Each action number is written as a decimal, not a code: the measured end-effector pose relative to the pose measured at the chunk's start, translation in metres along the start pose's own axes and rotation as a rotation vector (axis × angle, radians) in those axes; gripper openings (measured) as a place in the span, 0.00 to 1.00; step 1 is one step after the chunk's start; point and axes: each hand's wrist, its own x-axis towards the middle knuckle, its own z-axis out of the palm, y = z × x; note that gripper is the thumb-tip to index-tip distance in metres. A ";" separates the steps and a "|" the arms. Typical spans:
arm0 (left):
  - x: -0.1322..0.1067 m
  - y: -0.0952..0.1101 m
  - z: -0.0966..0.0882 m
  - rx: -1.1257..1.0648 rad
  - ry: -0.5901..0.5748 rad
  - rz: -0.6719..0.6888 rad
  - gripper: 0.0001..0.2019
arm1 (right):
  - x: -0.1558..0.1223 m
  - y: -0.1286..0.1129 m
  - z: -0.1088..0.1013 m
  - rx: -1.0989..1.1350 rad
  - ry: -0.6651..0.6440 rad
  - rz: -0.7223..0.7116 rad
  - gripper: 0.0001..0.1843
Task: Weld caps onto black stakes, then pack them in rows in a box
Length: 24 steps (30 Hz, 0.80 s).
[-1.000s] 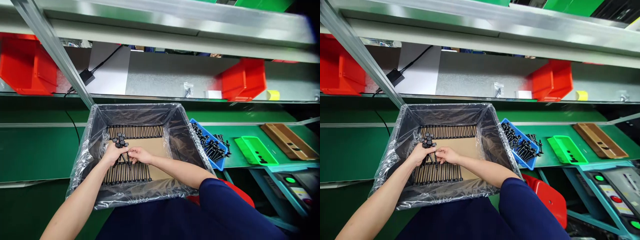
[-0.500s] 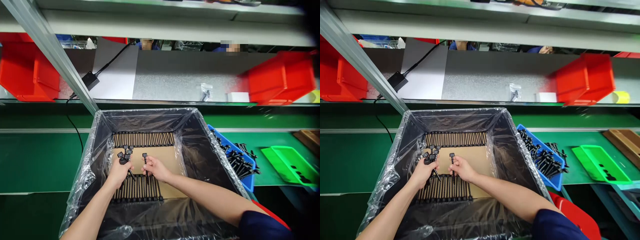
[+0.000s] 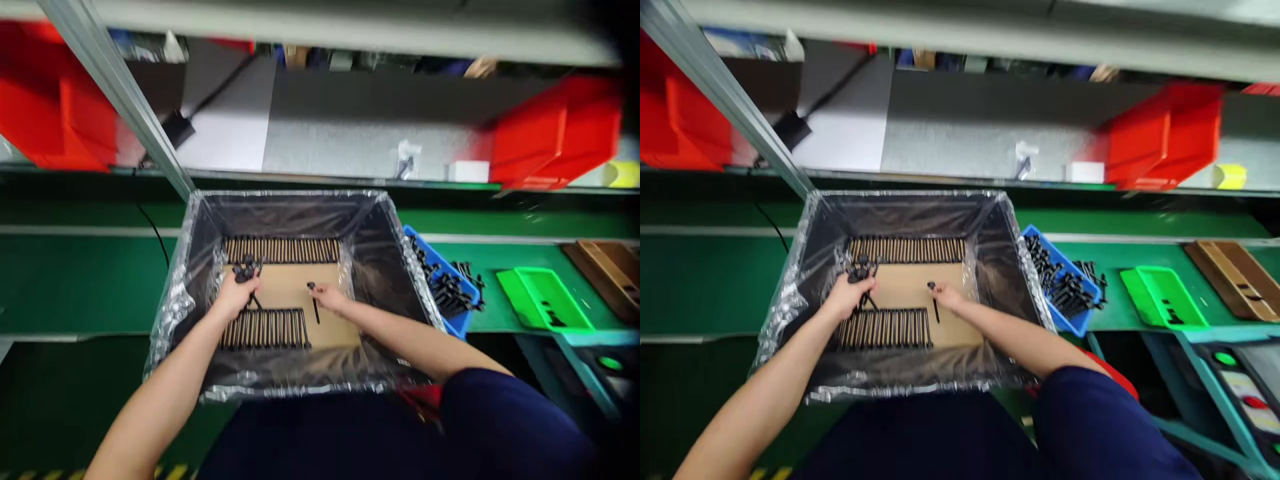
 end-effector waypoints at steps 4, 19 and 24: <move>0.010 -0.008 -0.001 -0.086 0.002 0.006 0.17 | 0.013 0.038 -0.003 -0.015 0.038 0.228 0.17; 0.008 -0.006 -0.001 -0.049 0.015 0.096 0.15 | 0.027 0.083 0.052 -0.123 -0.048 0.389 0.16; 0.004 -0.003 0.002 -0.017 0.022 0.108 0.12 | 0.030 0.086 0.053 -0.131 -0.023 0.317 0.15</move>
